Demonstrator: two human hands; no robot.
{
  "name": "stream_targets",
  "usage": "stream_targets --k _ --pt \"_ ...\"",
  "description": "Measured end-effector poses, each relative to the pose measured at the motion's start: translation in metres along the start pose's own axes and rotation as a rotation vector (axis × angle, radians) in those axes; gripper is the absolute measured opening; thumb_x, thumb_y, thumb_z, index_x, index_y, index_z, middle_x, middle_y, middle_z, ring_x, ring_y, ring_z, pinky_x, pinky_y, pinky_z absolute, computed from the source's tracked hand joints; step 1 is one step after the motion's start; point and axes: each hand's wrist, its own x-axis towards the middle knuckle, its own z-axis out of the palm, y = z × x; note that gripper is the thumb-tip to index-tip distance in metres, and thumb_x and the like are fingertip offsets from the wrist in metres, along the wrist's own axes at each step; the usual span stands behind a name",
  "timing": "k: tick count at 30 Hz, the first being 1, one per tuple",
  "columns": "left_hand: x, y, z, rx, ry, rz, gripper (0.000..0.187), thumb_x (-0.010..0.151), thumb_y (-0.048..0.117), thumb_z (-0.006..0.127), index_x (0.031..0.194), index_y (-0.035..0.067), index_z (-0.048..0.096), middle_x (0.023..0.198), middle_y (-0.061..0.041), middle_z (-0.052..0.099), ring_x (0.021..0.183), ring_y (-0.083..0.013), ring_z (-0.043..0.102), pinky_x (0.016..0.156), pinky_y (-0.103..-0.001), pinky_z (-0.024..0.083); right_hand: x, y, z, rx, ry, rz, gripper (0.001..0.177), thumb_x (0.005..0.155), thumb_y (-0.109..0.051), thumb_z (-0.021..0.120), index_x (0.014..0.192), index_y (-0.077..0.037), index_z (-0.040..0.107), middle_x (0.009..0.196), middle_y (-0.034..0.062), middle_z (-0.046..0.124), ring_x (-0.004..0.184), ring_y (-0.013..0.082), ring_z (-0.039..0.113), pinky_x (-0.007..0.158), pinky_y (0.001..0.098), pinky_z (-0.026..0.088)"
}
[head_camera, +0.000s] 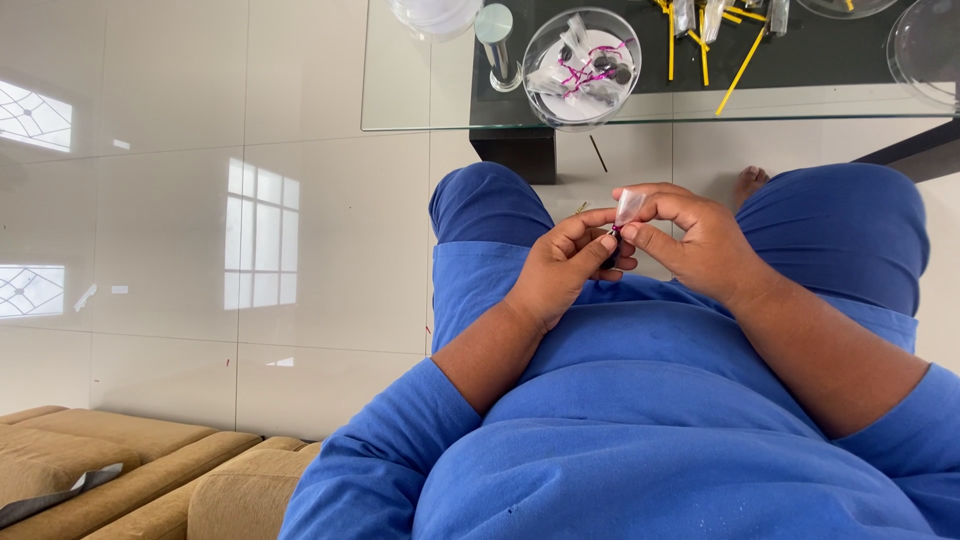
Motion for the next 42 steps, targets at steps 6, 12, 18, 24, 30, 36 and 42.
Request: stream_targets --k 6,12,18,24,30,36,42 --pt "0.003 -0.004 0.003 0.036 0.003 -0.017 0.032 0.105 0.007 0.061 0.136 0.003 0.063 0.103 -0.017 0.075 0.093 -0.0227 0.076 0.079 -0.031 0.065 -0.003 0.01 -0.003 -0.091 0.029 -0.046 0.017 0.097 -0.011 0.077 0.089 0.001 0.067 0.124 0.0153 0.073 0.112 0.032 0.07 0.099 0.0428 0.05" --pt "0.013 -0.022 -0.001 0.1 -0.024 0.004 0.027 0.106 0.006 0.059 0.132 0.004 0.067 0.104 -0.015 0.075 0.097 -0.0182 0.074 0.086 -0.031 0.063 -0.009 0.0 -0.007 -0.175 0.053 -0.037 0.014 0.096 -0.009 0.076 0.087 -0.001 0.068 0.129 0.0171 0.072 0.111 0.038 0.069 0.097 0.0467 0.05" --pt "0.015 -0.02 0.005 0.062 -0.028 -0.014 0.027 0.104 0.003 0.059 0.13 0.002 0.067 0.1 -0.016 0.074 0.094 -0.0191 0.074 0.086 -0.031 0.062 -0.013 0.001 -0.014 -0.192 0.066 -0.021 0.014 0.096 -0.01 0.076 0.087 -0.002 0.068 0.13 0.0166 0.072 0.111 0.0381 0.069 0.095 0.0464 0.051" --pt "0.015 -0.02 0.002 -0.016 -0.041 -0.043 0.029 0.106 0.002 0.052 0.132 0.0 0.063 0.092 -0.019 0.075 0.085 -0.0199 0.076 0.082 -0.03 0.064 -0.012 0.016 -0.012 -0.163 0.073 -0.046 0.011 0.096 -0.008 0.074 0.091 -0.002 0.067 0.132 0.0185 0.07 0.114 0.0399 0.068 0.095 0.0477 0.05" --pt "0.011 -0.01 0.001 -0.047 -0.012 -0.051 0.028 0.106 0.0 0.049 0.131 -0.001 0.061 0.089 -0.021 0.074 0.082 -0.0236 0.077 0.079 -0.031 0.064 -0.005 0.005 -0.008 -0.166 0.048 -0.084 0.007 0.097 -0.005 0.073 0.093 0.0 0.07 0.131 0.0217 0.07 0.113 0.0421 0.068 0.094 0.0491 0.051" --pt "0.01 -0.012 -0.005 -0.046 0.019 -0.035 0.025 0.104 0.001 0.055 0.128 0.0 0.062 0.094 -0.018 0.074 0.086 -0.0215 0.076 0.081 -0.03 0.063 -0.005 0.005 -0.003 -0.19 0.041 -0.098 0.004 0.097 -0.007 0.073 0.095 -0.004 0.074 0.129 0.0185 0.071 0.113 0.0397 0.069 0.095 0.0484 0.052" --pt "0.015 -0.02 -0.002 -0.052 0.021 -0.058 0.024 0.102 0.003 0.061 0.126 0.001 0.064 0.095 -0.018 0.074 0.089 -0.0209 0.075 0.084 -0.03 0.062 -0.004 0.01 -0.008 -0.243 0.053 -0.123 0.012 0.096 -0.011 0.075 0.091 -0.002 0.07 0.124 0.0177 0.073 0.109 0.041 0.07 0.094 0.0464 0.053"
